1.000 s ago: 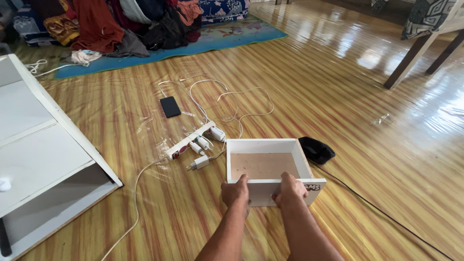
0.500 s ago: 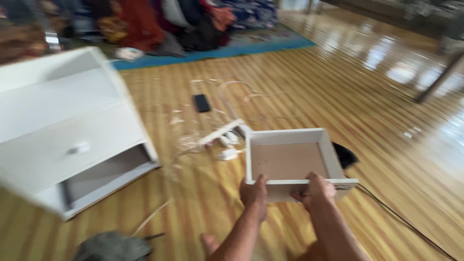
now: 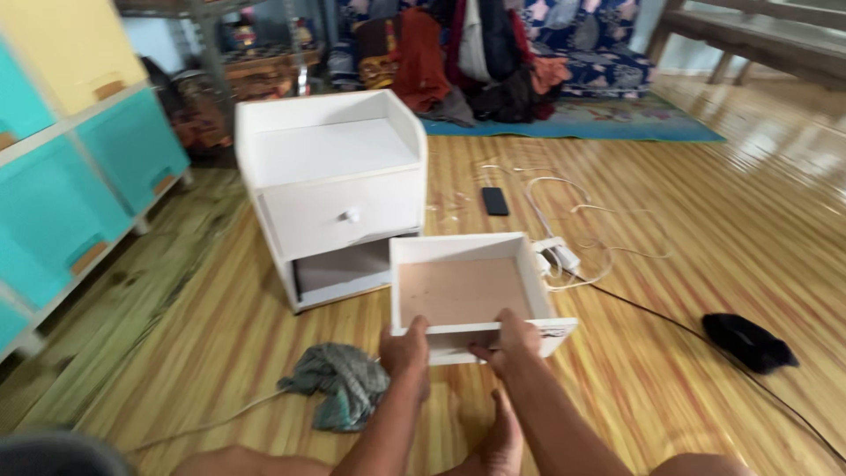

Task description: The person assembles a white two-drawer cabinet by inserting drawer slides, wiping surfaces with a cloth, and installing drawer fronts with knobs. They then place items from a basin into the lower drawer.

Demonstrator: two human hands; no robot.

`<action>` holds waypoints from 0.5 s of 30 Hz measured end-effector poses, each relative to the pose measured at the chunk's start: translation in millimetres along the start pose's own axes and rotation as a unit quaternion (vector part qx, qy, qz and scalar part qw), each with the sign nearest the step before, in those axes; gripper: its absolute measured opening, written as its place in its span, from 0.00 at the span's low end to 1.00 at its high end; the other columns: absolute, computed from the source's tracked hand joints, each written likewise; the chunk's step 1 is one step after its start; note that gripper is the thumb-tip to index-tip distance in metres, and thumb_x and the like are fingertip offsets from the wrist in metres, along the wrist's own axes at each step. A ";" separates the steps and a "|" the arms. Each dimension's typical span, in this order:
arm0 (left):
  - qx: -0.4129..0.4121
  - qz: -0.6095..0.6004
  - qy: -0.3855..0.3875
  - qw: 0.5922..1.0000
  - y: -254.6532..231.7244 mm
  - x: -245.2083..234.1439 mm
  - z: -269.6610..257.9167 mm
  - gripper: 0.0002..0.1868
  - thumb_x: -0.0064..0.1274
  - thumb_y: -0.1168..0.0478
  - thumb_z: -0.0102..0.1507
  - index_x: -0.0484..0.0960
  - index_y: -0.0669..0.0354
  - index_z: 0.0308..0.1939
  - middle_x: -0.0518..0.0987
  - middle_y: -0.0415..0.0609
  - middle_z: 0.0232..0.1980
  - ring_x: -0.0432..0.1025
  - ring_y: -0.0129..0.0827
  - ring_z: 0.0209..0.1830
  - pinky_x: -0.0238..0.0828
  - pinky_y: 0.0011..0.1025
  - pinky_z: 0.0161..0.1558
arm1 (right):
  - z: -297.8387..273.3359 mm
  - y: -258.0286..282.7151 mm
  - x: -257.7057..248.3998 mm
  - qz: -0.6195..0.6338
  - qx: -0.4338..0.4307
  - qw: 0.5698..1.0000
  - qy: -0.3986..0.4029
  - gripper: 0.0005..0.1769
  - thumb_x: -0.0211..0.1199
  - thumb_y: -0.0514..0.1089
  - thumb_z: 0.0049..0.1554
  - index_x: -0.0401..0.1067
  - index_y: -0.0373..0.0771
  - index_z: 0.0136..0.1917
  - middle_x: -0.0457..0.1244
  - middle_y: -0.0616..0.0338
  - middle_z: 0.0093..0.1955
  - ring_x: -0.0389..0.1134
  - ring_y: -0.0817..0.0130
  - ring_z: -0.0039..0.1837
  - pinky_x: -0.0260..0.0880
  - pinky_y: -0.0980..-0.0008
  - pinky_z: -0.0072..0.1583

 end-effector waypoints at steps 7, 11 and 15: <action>-0.104 -0.090 -0.016 0.990 5.0 -71.1 15.1 0.29 0.59 0.59 0.56 0.74 0.61 0.61 0.77 0.53 0.35 0.68 0.36 0.24 0.64 0.36 0.27 | -25.7 -53.6 51.8 -0.073 0.045 0.996 -0.014 0.26 0.59 0.37 0.51 0.63 0.26 0.62 0.58 0.33 0.64 0.66 0.32 0.61 0.78 0.33 0.50; -0.102 -0.108 -0.027 0.988 14.2 -85.4 29.3 0.22 0.58 0.59 0.56 0.77 0.62 0.53 0.77 0.49 0.33 0.67 0.33 0.24 0.64 0.34 0.26 | -27.8 -66.2 67.8 -0.087 0.056 0.995 0.010 0.27 0.58 0.38 0.52 0.61 0.24 0.62 0.58 0.31 0.64 0.66 0.33 0.61 0.79 0.34 0.50; -0.093 -0.125 -0.042 0.987 21.0 -92.7 39.7 0.22 0.58 0.58 0.55 0.79 0.62 0.52 0.75 0.49 0.32 0.65 0.32 0.23 0.62 0.34 0.26 | -26.6 -74.0 81.6 -0.106 0.072 0.992 0.019 0.25 0.58 0.39 0.53 0.60 0.25 0.62 0.59 0.31 0.63 0.66 0.32 0.60 0.78 0.33 0.50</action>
Point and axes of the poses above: each hand's wrist, its own z-axis towards the middle knuckle, its own x-axis out of the palm, y = z × x, the point moved 2 cm from there along z, towards the middle knuckle
